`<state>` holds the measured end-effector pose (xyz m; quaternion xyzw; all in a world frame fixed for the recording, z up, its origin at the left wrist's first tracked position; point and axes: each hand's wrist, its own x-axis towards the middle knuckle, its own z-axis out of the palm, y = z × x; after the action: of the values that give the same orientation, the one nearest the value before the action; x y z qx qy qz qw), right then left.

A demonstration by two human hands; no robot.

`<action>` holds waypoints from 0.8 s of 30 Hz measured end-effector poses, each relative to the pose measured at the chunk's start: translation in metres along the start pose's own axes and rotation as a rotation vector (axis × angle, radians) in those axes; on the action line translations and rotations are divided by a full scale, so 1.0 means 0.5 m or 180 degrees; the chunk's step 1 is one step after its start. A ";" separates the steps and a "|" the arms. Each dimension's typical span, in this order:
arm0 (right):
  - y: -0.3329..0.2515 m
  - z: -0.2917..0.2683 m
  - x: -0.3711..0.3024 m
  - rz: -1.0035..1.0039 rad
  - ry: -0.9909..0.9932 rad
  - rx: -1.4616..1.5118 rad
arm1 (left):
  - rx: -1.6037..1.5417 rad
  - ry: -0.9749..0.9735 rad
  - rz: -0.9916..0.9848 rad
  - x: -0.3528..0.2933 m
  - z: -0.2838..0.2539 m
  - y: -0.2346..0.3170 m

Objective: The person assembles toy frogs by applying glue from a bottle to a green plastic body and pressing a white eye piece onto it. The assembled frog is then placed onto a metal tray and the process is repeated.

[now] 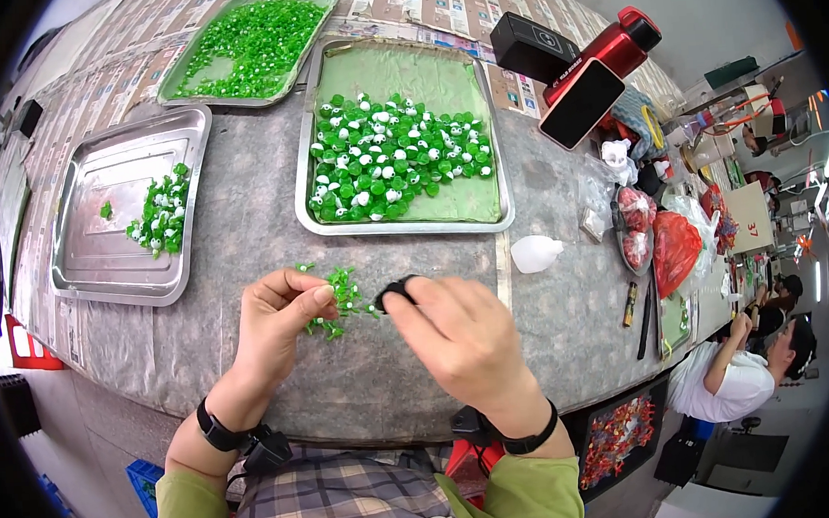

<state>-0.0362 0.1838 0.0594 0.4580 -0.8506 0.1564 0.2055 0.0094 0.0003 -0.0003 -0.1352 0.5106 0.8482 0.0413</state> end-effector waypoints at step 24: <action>0.260 0.045 -0.248 0.3599 0.0678 0.1472 | -0.0308 0.0095 0.0018 0.005 0.013 -0.006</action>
<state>-0.0891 0.3313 -0.0312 -0.0490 -0.8805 0.4662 0.0701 0.0063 0.0075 -0.0008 -0.1483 0.4699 0.8698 0.0247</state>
